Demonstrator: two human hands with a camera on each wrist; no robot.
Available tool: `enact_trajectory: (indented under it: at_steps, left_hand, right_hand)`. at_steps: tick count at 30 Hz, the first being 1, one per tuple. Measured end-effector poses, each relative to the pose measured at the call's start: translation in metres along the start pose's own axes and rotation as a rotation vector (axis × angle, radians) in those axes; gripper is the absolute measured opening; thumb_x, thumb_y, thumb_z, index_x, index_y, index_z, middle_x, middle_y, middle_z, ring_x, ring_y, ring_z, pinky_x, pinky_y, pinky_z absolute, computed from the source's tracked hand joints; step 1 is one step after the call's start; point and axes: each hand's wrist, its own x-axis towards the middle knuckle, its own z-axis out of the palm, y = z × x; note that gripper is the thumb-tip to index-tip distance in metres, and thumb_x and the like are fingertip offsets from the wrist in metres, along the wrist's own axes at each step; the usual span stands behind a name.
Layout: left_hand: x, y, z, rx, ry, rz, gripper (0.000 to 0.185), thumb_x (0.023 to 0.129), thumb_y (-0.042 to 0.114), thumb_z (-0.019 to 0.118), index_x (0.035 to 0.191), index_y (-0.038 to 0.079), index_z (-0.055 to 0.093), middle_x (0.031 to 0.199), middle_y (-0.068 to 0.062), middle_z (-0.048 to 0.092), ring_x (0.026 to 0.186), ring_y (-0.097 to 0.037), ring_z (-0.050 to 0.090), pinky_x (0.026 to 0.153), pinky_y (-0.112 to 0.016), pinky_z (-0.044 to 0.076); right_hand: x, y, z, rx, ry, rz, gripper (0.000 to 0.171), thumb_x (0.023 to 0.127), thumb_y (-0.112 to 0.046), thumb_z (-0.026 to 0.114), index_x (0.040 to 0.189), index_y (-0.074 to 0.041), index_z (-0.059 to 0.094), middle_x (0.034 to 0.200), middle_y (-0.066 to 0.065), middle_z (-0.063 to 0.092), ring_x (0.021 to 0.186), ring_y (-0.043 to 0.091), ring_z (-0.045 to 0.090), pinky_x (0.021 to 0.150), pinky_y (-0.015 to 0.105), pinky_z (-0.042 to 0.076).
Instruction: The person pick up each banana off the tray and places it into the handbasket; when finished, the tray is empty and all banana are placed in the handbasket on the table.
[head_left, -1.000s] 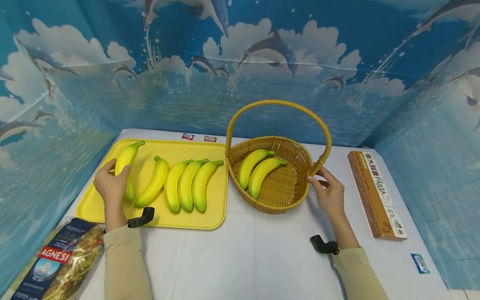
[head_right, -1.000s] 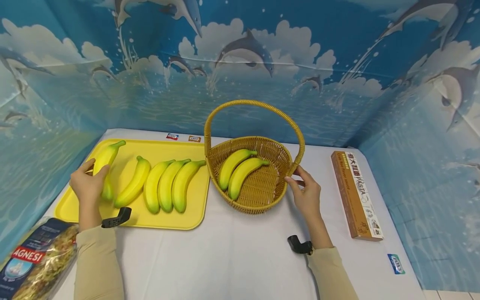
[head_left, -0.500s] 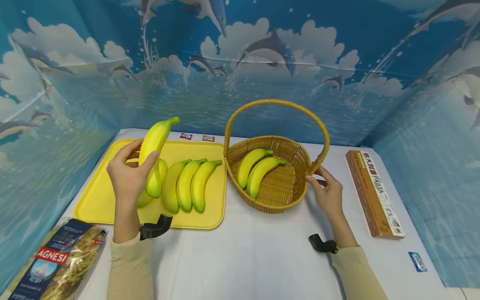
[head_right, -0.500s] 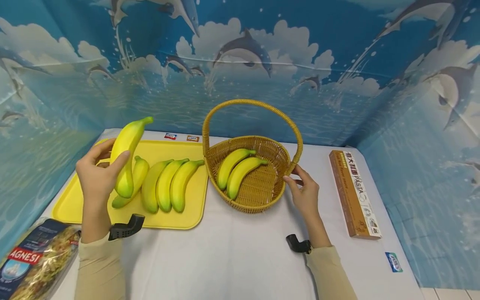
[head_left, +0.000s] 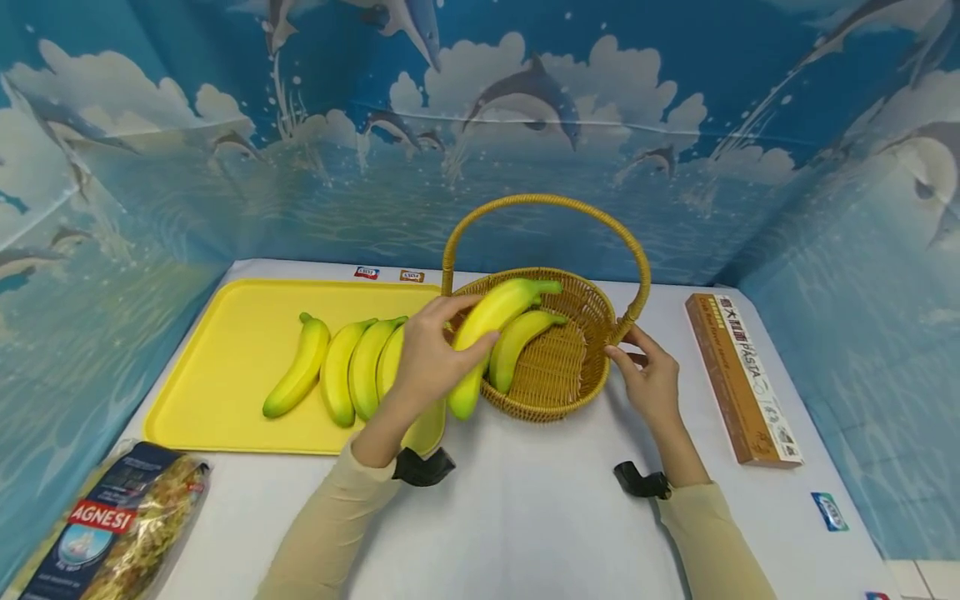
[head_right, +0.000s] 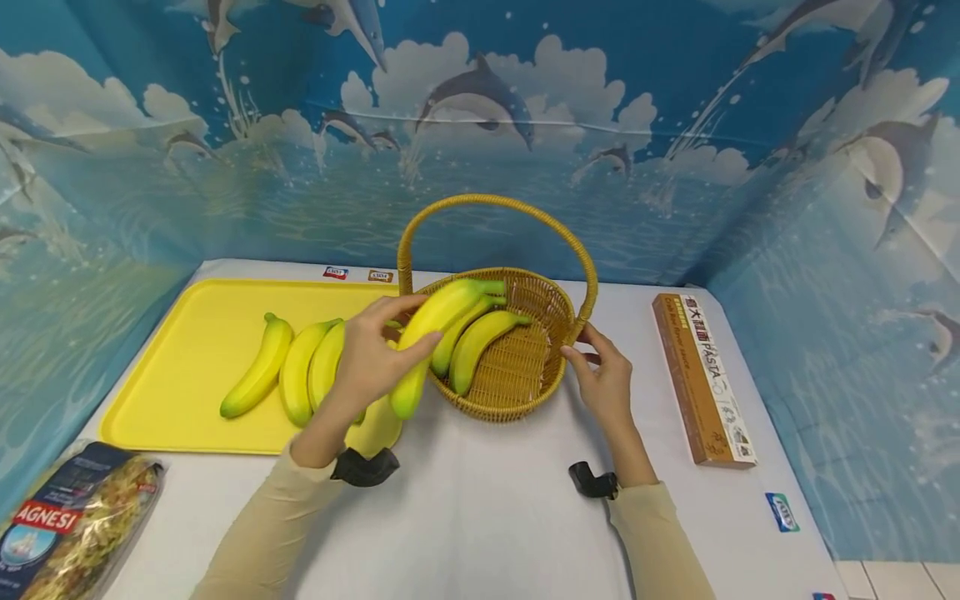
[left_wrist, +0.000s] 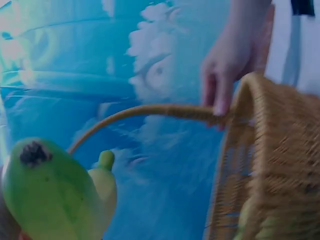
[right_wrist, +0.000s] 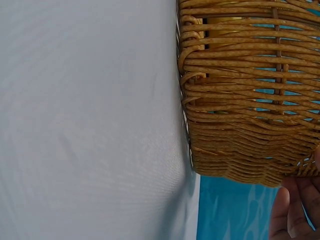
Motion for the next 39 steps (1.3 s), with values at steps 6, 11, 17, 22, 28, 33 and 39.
enact_trajectory:
  at_steps: [6, 11, 17, 22, 28, 33, 39]
  left_hand:
    - [0.02, -0.012, 0.061, 0.089, -0.112, -0.039, 0.045, 0.085, 0.032, 0.072, 0.123, 0.009, 0.067, 0.105, -0.007, 0.068, 0.085, -0.019, 0.061, 0.07, -0.03, 0.047]
    - [0.033, -0.026, 0.091, 0.214, -0.106, -0.086, 0.047, 0.085, 0.038, 0.071, 0.124, 0.012, 0.066, 0.11, -0.005, 0.068, 0.086, -0.019, 0.059, 0.068, -0.03, 0.046]
    - [0.035, -0.04, 0.112, 0.271, -0.154, -0.122, 0.048, 0.085, 0.039, 0.07, 0.126, 0.013, 0.066, 0.112, -0.005, 0.068, 0.088, -0.018, 0.06, 0.068, -0.029, 0.046]
    - [0.034, -0.044, 0.119, 0.293, -0.19, -0.125, 0.049, 0.086, 0.038, 0.07, 0.127, 0.013, 0.065, 0.113, -0.005, 0.069, 0.09, -0.019, 0.063, 0.071, -0.029, 0.048]
    - [0.034, -0.044, 0.123, 0.327, -0.289, -0.142, 0.05, 0.087, 0.039, 0.07, 0.128, 0.011, 0.064, 0.12, -0.007, 0.068, 0.096, -0.02, 0.065, 0.072, -0.031, 0.05]
    - [0.032, -0.043, 0.126, 0.369, -0.346, -0.135, 0.051, 0.087, 0.038, 0.071, 0.128, 0.01, 0.064, 0.12, -0.009, 0.068, 0.101, -0.024, 0.065, 0.076, -0.034, 0.053]
    - [0.029, -0.041, 0.127, 0.473, -0.346, -0.125, 0.046, 0.086, 0.038, 0.072, 0.124, 0.011, 0.067, 0.118, -0.01, 0.067, 0.104, -0.026, 0.065, 0.079, -0.036, 0.055]
  right_hand:
    - [0.0, 0.002, 0.0, -0.009, 0.001, 0.004, 0.045, 0.087, 0.002, 0.069, 0.13, 0.005, 0.059, 0.11, 0.027, 0.067, 0.098, -0.018, 0.049, 0.08, 0.001, 0.042]
    - [-0.001, 0.005, -0.002, 0.0, -0.009, -0.003, 0.045, 0.088, -0.005, 0.071, 0.132, -0.001, 0.061, 0.11, 0.022, 0.069, 0.099, -0.016, 0.051, 0.08, 0.002, 0.043]
    - [-0.002, 0.007, -0.002, 0.008, -0.019, -0.01, 0.046, 0.088, -0.007, 0.071, 0.132, -0.002, 0.06, 0.111, 0.022, 0.069, 0.1, -0.015, 0.051, 0.08, 0.003, 0.044]
    - [-0.002, 0.002, -0.002, -0.001, -0.013, 0.013, 0.046, 0.087, -0.003, 0.071, 0.131, 0.0, 0.061, 0.111, 0.023, 0.068, 0.099, -0.016, 0.05, 0.08, 0.003, 0.044]
    - [-0.001, -0.023, -0.006, 0.001, 0.001, -0.005, 0.042, 0.086, 0.005, 0.068, 0.127, 0.011, 0.059, 0.108, 0.031, 0.066, 0.097, -0.017, 0.049, 0.079, 0.001, 0.042]
    - [-0.003, -0.036, -0.01, 0.011, 0.001, -0.033, 0.041, 0.086, 0.008, 0.068, 0.125, 0.014, 0.058, 0.107, 0.034, 0.064, 0.097, -0.018, 0.049, 0.079, 0.001, 0.042]
    - [-0.004, -0.034, -0.009, 0.004, -0.01, -0.016, 0.043, 0.087, 0.005, 0.068, 0.129, 0.01, 0.058, 0.112, 0.032, 0.065, 0.099, -0.015, 0.051, 0.08, 0.003, 0.043]
